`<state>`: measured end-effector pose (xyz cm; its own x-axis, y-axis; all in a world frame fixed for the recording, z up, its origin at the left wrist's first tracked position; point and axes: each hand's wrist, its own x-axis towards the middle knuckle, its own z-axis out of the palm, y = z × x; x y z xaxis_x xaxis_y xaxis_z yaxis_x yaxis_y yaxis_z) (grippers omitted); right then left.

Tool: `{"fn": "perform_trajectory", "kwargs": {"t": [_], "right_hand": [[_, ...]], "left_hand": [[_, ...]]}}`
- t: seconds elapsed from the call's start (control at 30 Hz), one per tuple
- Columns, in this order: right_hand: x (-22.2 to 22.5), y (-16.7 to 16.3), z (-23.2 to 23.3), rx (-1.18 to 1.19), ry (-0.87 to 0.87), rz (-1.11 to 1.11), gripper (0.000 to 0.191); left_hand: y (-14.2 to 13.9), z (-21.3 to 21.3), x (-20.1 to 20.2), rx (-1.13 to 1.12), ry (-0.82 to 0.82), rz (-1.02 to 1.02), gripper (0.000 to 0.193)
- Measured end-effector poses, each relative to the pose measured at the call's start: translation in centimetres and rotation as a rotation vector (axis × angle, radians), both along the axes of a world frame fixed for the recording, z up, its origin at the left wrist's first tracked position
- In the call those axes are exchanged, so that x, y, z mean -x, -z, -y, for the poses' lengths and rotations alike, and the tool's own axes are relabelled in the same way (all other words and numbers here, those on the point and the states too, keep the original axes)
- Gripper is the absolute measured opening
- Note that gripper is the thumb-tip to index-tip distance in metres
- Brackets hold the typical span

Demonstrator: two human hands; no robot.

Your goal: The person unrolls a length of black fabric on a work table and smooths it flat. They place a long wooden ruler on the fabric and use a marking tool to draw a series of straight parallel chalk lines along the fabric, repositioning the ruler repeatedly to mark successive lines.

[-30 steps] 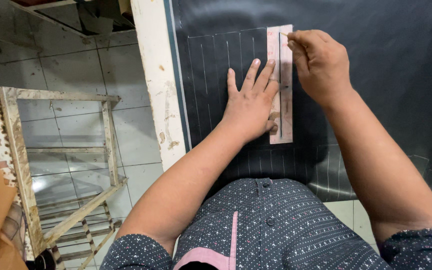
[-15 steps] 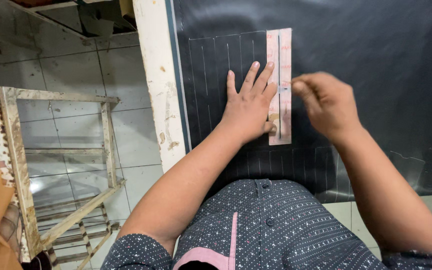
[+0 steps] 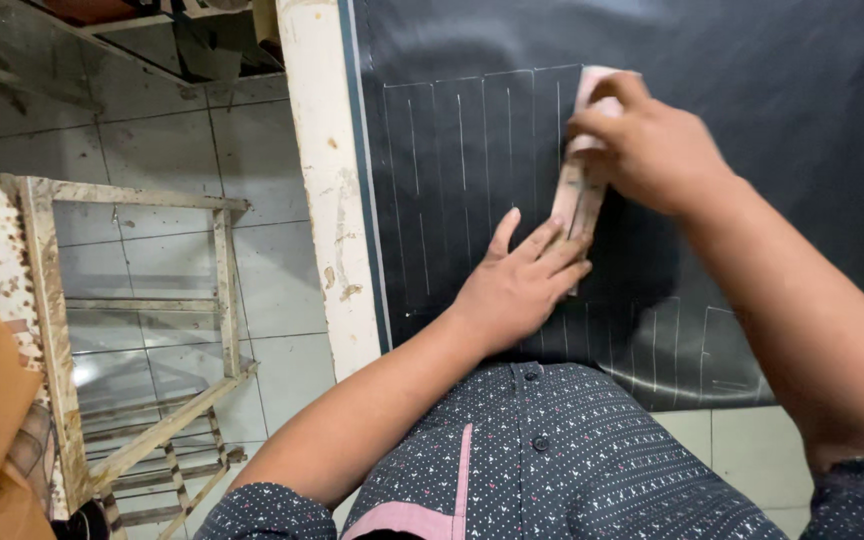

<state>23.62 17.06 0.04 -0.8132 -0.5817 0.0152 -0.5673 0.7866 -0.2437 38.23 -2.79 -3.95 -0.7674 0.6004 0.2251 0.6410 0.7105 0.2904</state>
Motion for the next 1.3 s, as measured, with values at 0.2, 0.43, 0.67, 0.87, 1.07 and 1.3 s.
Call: {"fn": "perform_trajectory", "kwargs": {"t": [0.2, 0.43, 0.67, 0.87, 1.07, 1.3], "right_hand": [[-4.5, 1.6, -7.1, -0.077, 0.363, 0.052, 0.040], [-11.0, 2.1, -10.6, -0.025, 0.521, 0.189, 0.056], [-11.0, 0.7, -10.5, -0.073, 0.690, 0.413, 0.060], [-11.6, 0.7, -9.6, 0.262, 0.795, 0.584, 0.036], [-11.0, 3.1, -6.5, 0.730, 0.848, 0.610, 0.022], [-10.4, 3.6, -3.9, 0.596, 0.771, 0.375, 0.023]], "left_hand": [[-0.5, 0.0, 1.1, 0.037, -0.091, 0.003, 0.051], [-1.3, -0.3, 4.2, 0.004, -0.213, 0.103, 0.069], [0.4, -1.0, 4.0, -0.109, -0.266, 0.065, 0.073], [1.3, -1.6, 4.2, -0.095, -0.245, 0.115, 0.061], [0.7, -2.2, 5.7, -0.115, -0.187, 0.176, 0.080], [0.1, -2.1, 6.6, -0.009, -0.142, 0.202, 0.092]]}}
